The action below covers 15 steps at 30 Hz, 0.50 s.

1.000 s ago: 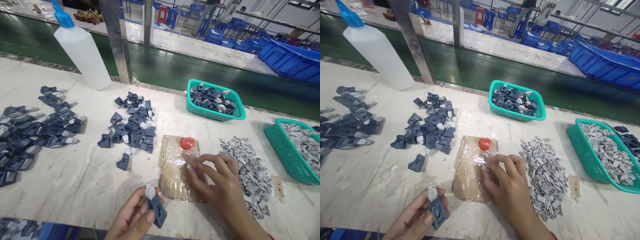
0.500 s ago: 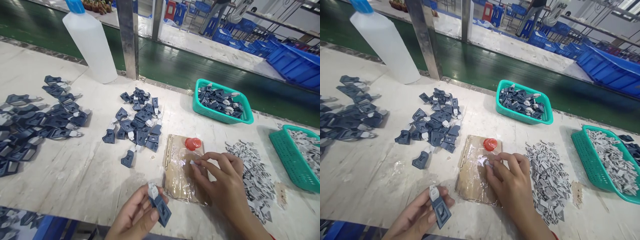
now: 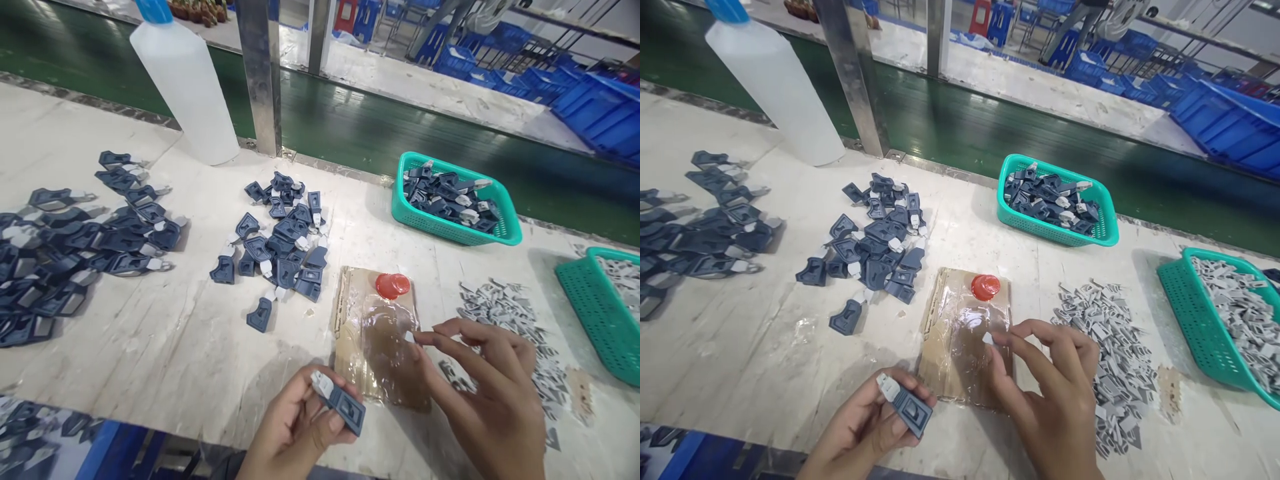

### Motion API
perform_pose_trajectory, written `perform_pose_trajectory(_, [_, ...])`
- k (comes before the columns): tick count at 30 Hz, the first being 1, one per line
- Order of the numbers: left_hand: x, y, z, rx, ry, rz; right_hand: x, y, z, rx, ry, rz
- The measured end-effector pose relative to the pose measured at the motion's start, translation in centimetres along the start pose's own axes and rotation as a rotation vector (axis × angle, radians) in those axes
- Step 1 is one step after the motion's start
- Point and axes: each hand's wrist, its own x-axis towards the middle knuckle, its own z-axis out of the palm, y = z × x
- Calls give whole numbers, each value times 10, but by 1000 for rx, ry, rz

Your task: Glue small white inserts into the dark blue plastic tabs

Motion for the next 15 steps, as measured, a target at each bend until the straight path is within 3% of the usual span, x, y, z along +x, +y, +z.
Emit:
perform_pose_trajectory(8, [0,-4,-2,6,-25,35,-8,0,6,-42,-5,-22])
perform_pose_trajectory(11, [1,-6,-3,23,-39,40,-8,-8,-2,-44,-4,-52])
perform_pose_trajectory(15, [2,-9,-4,63,-49,67,-11,-24,-15,129,-89,-62])
